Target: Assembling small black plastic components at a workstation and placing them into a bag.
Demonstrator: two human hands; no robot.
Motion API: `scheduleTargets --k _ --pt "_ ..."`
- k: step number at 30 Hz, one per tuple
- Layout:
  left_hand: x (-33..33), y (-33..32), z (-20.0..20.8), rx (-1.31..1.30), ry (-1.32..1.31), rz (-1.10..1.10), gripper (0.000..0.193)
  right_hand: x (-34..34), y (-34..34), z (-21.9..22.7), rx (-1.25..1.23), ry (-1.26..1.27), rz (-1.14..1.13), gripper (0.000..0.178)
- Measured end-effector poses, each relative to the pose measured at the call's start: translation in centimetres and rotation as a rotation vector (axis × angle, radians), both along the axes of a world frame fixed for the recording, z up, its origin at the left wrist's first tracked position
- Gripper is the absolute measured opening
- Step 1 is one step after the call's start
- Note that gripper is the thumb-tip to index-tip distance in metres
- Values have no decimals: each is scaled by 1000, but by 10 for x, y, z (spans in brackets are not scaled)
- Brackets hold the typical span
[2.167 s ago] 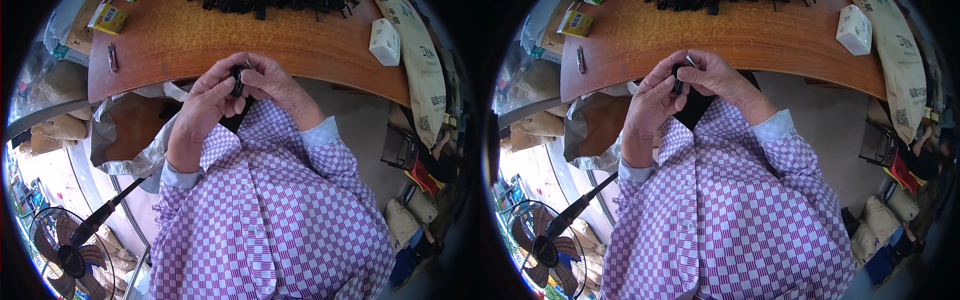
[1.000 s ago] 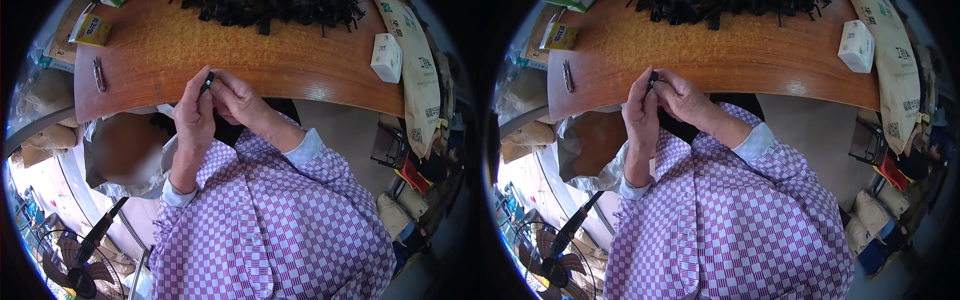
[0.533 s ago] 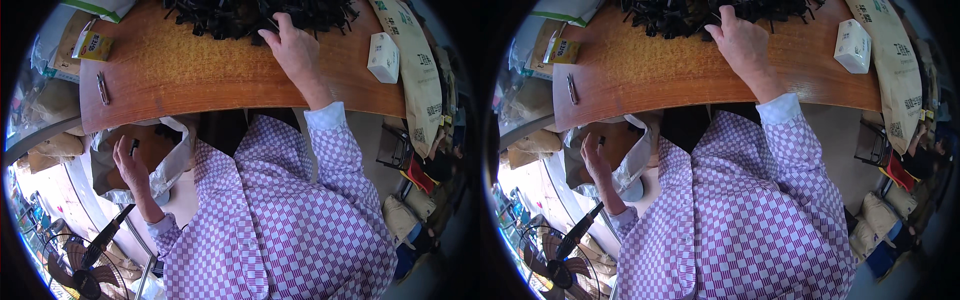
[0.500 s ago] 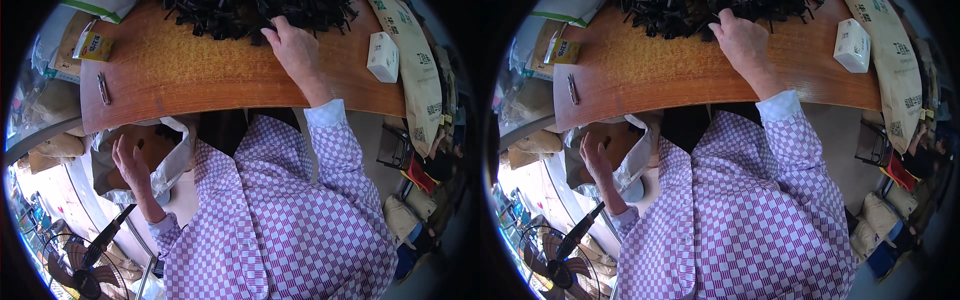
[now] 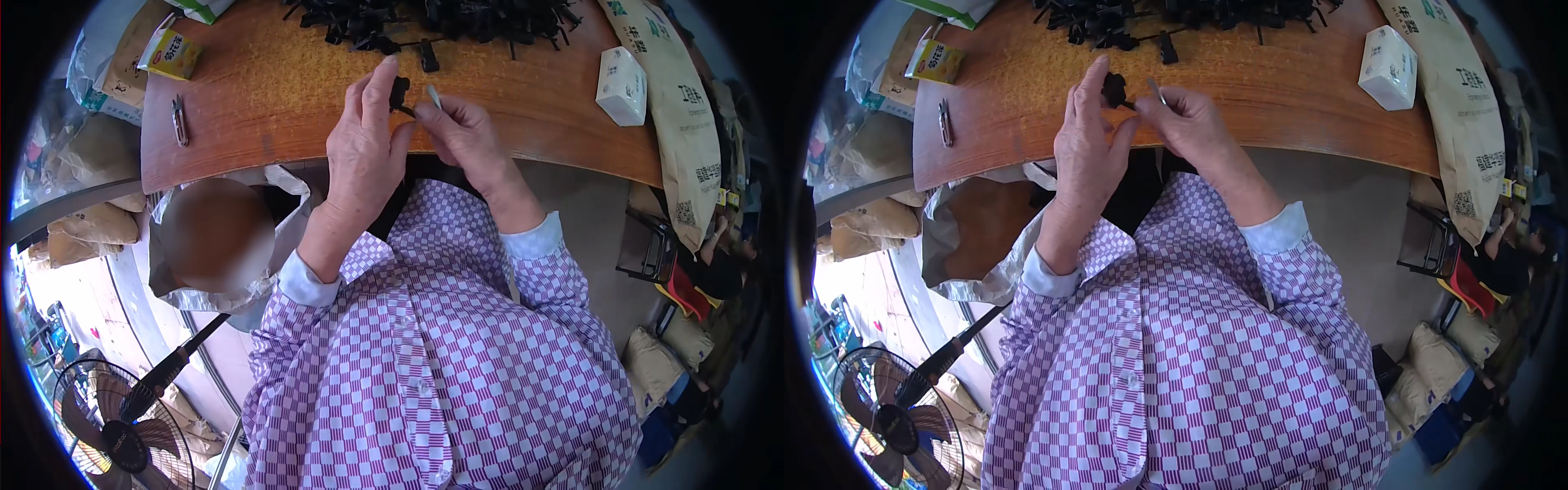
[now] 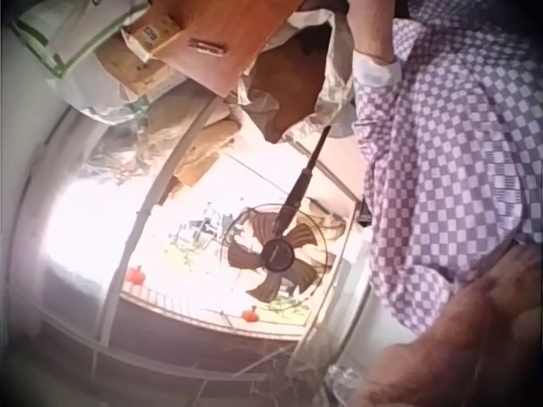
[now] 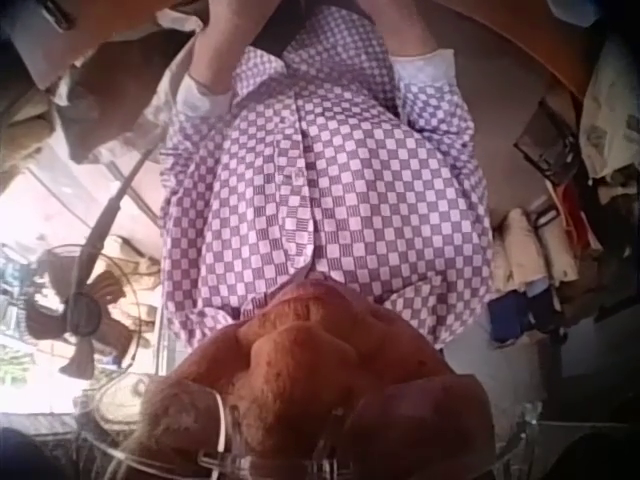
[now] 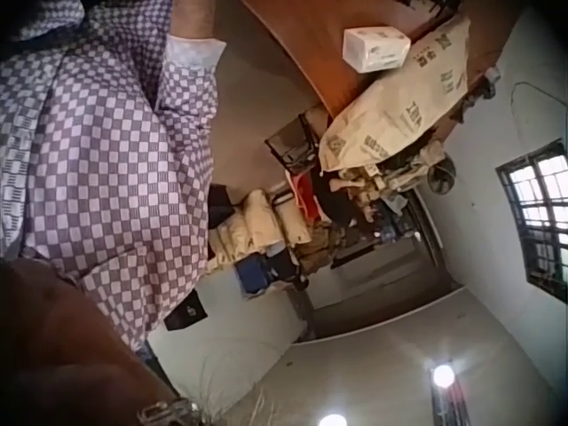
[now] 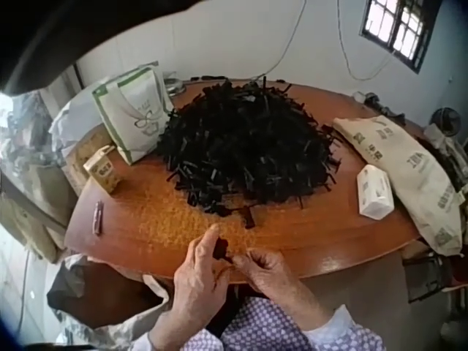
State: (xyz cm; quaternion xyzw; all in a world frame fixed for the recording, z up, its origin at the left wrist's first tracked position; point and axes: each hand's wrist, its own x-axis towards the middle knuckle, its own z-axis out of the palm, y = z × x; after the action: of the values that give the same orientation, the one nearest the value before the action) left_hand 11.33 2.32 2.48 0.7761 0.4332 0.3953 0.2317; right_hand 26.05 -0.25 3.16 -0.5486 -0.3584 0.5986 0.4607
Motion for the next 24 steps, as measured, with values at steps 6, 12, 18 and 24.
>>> scheduleTargets --k 6,12,18,24 --pt "-19 -7 -8 -72 44 14 67 -10 -7 -9 68 89 108 22" --pt "-27 -14 -6 -367 -45 82 54 -21 -4 -13 217 29 136 24" --pt "-33 -12 -21 -607 -432 -8 40 -27 1 -12 262 -169 223 27" --pt "-31 -9 -16 -665 -520 -29 36 -30 5 -16 328 -312 296 22"
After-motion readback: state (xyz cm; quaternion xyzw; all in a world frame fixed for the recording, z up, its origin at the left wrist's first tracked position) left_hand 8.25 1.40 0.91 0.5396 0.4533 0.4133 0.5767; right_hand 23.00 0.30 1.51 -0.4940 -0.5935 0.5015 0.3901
